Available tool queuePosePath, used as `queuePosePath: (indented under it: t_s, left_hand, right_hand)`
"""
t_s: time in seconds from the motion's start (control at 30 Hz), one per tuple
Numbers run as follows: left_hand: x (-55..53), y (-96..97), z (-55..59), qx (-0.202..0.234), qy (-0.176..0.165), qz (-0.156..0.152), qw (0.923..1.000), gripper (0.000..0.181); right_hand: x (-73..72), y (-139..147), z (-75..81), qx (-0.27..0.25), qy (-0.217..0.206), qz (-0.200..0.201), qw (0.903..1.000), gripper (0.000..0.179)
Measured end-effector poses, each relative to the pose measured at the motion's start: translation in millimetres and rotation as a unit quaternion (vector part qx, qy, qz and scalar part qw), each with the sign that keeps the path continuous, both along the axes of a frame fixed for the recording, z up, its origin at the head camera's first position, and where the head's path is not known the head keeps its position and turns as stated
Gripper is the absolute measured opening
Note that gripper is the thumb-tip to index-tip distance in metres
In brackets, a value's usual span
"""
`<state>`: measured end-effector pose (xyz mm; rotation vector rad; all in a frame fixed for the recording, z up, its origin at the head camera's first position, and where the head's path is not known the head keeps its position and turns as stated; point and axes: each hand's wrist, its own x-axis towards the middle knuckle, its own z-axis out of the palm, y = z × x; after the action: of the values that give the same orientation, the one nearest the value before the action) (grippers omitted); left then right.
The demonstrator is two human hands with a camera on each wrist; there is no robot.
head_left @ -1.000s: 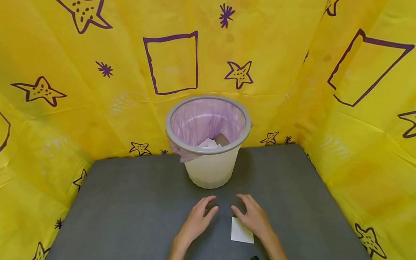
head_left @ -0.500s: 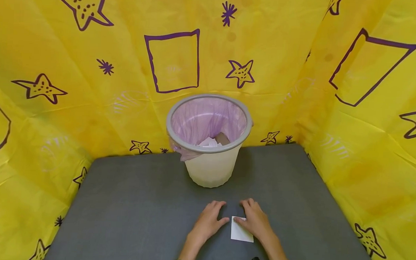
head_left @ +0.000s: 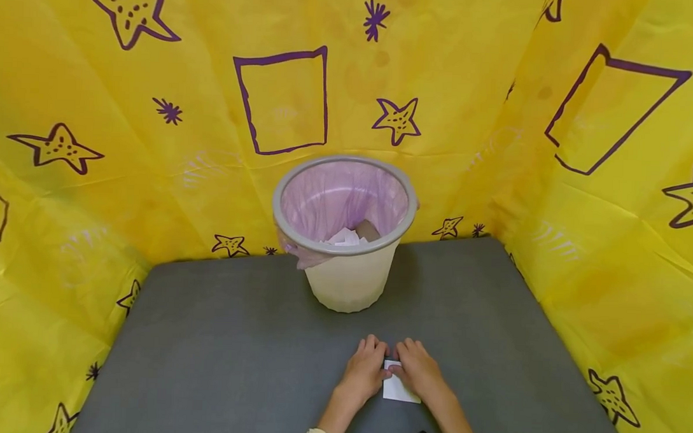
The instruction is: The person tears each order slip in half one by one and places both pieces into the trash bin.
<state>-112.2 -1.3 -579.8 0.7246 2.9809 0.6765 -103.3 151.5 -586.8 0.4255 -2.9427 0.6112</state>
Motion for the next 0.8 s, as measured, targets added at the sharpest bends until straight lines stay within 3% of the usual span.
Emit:
queuePosePath:
  t_s: [0.2, 0.53, 0.67, 0.8]
  left_hand:
    - [2.9, 0.0, -3.0, 0.0, 0.034, -0.006, 0.9994, 0.022]
    - [2.8, -4.6, -7.3, 0.008, 0.081, 0.002, 0.9967, 0.016]
    - [1.1, -12.5, -7.7, 0.038, 0.074, 0.001, 0.9965, 0.013]
    - [2.0, -29.2, -5.6, 0.107, 0.022, 0.054, 0.9926, 0.012]
  right_hand:
    - [3.5, -2, -1.3, 0.011, 0.088, 0.028, 0.9957, 0.032]
    - [1.7, -12, -6.2, 0.037, 0.228, 0.051, 0.9717, 0.03]
    - [0.9, -12, -4.9, 0.032, 0.209, 0.057, 0.9756, 0.027]
    - [-0.4, -10, -2.0, -0.02, 0.115, 0.054, 0.9917, 0.016]
